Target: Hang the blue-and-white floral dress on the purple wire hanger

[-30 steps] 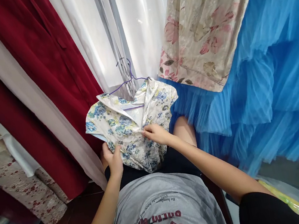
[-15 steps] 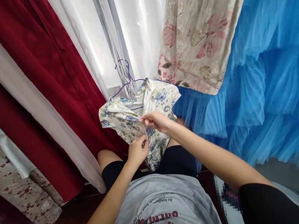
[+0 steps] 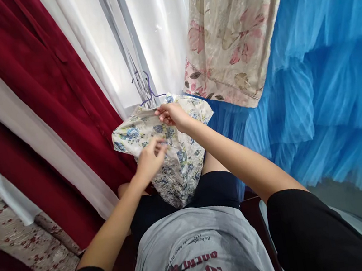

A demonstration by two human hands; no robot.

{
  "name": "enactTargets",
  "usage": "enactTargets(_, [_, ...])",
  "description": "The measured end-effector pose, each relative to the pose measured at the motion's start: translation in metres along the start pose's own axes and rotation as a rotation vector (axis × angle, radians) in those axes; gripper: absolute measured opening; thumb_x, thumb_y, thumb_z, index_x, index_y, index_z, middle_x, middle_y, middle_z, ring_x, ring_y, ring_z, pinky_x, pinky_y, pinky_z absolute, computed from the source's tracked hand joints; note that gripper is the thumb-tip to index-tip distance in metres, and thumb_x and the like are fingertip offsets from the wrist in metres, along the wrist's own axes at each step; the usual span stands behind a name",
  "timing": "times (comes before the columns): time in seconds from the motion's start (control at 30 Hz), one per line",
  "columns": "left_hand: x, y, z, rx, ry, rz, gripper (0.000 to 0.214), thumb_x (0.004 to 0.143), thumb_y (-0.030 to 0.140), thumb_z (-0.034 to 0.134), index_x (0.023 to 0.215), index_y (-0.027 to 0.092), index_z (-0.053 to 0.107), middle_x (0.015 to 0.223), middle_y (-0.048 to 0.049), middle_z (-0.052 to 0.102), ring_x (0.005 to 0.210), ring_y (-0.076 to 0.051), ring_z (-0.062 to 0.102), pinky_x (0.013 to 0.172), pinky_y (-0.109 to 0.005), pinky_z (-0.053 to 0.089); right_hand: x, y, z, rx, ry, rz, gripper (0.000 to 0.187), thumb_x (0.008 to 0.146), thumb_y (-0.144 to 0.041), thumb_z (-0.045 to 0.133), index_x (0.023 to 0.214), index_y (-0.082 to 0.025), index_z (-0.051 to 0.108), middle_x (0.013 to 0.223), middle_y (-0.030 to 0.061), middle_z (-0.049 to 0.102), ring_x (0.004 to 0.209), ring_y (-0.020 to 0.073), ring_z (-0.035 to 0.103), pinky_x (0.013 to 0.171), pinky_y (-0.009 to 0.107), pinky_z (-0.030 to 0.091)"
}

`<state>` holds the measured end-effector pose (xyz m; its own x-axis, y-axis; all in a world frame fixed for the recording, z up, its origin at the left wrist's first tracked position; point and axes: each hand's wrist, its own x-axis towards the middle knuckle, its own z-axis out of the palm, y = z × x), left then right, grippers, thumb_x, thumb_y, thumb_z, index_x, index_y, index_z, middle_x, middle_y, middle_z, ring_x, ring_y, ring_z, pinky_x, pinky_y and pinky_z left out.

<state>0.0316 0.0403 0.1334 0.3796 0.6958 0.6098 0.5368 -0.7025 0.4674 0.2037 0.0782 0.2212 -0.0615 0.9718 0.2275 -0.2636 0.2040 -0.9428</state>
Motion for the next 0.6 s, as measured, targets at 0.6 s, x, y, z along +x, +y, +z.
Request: enactTargets(0.6, [0.110, -0.053, -0.098, -0.506, 0.776, -0.018, 0.024, 0.094, 0.026, 0.065, 0.071, 0.017, 0.063, 0.066, 0.0014, 0.060, 0.065, -0.011, 0.056, 0.066, -0.018, 0.045, -0.012, 0.055, -0.016, -0.377, -0.077, -0.168, 0.026, 0.080, -0.025, 0.059, 0.056, -0.018, 0.062, 0.041, -0.0038, 0.046, 0.041, 0.0094, 0.038, 0.045, 0.024, 0.027])
